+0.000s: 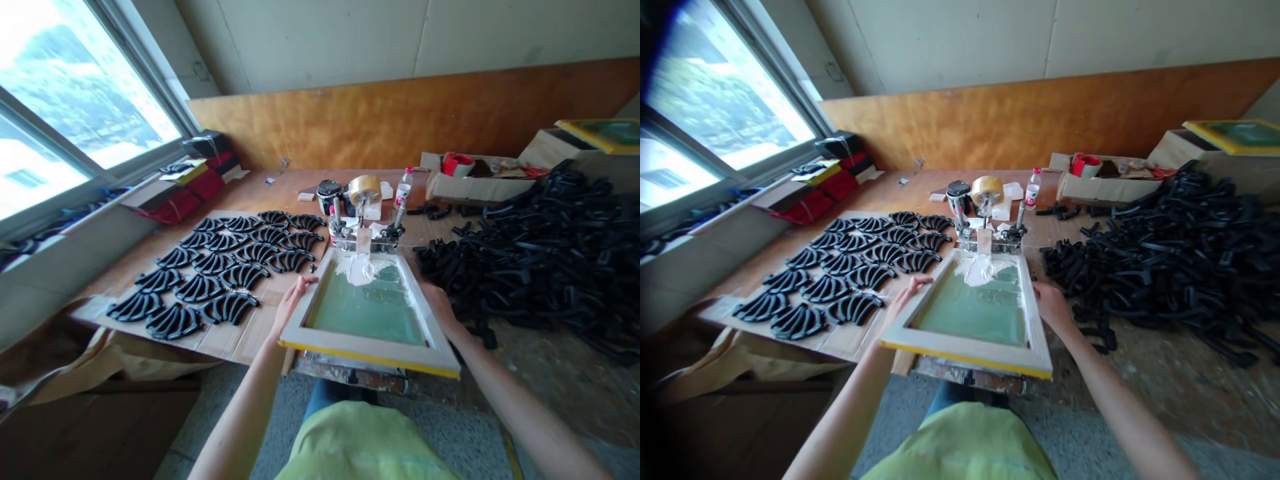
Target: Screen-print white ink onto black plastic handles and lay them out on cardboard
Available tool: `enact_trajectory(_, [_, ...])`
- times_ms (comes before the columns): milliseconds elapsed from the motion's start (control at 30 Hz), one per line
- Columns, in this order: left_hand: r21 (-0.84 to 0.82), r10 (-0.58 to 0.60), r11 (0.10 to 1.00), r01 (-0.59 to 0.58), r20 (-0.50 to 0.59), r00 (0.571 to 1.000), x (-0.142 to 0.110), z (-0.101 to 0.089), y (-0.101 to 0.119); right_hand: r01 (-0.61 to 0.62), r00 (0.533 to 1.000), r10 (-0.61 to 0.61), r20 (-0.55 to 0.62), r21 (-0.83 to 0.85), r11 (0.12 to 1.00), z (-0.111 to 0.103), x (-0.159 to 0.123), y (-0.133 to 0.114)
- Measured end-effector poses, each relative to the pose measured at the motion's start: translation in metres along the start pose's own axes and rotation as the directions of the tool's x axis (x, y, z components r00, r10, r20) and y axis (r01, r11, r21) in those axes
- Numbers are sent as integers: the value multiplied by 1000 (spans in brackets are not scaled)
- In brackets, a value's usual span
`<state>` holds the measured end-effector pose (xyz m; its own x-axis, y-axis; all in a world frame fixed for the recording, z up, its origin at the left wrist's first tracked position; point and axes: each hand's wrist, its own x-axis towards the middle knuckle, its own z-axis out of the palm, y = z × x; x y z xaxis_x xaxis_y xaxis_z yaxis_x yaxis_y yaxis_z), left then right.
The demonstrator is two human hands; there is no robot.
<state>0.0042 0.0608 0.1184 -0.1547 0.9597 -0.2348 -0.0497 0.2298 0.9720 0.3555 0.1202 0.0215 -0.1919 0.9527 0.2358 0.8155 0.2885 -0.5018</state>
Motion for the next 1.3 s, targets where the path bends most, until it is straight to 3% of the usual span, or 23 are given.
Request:
enact_trajectory(67, [70, -84, 994, 82, 25, 996, -6, -5, -28, 9, 997, -7, -75, 22, 1000, -12, 24, -4])
enact_trajectory(167, [70, -118, 991, 116, 35, 992, -3, -5, -71, 173, 973, -174, -151, -17, 985, -8, 66, -43])
enact_trajectory(267, [112, -79, 991, 79, 0, 997, 6, -3, -103, 281, 955, -293, -50, -169, 945, 11, 102, -87])
enact_trajectory(367, [127, -66, 990, 62, 26, 997, 13, -5, -118, 293, 954, -261, 150, -262, 919, 31, 121, -107])
enact_trajectory(467, [120, -82, 990, 74, 56, 995, 14, -9, -123, 321, 930, -243, 277, -287, 903, 42, 116, -105])
enact_trajectory(533, [134, -88, 987, 82, 39, 995, 14, -10, -124, 384, 900, -297, 319, -260, 886, 43, 100, -99])
enact_trajectory(667, [169, -98, 981, 94, 12, 995, 14, -10, -125, 588, 759, -517, 396, -77, 805, 27, 62, -91])
enact_trajectory(767, [143, -107, 984, 105, 10, 994, 13, -9, -121, 650, 671, -598, 440, 40, 759, 13, 55, -90])
enact_trajectory(833, [103, -119, 988, 117, 7, 993, 12, -8, -118, 625, 690, -579, 434, 48, 779, 12, 60, -92])
enact_trajectory(933, [55, -131, 990, 130, 1, 991, 10, -8, -115, 542, 805, -508, 308, -31, 840, 23, 63, -93])
enact_trajectory(967, [49, -131, 990, 131, 0, 991, 10, -8, -114, 532, 822, -503, 266, -47, 845, 29, 60, -91])
enact_trajectory(1133, [51, -132, 990, 131, 17, 991, 8, -8, -110, 576, 784, -560, 270, 22, 817, 35, 40, -84])
enact_trajectory(1200, [53, -139, 989, 137, 19, 990, 5, -7, -102, 502, 835, -492, 247, 27, 865, 30, 50, -87])
enact_trajectory(1300, [23, -160, 987, 159, 53, 986, -2, -7, -79, 325, 933, -317, 171, -20, 946, 19, 89, -99])
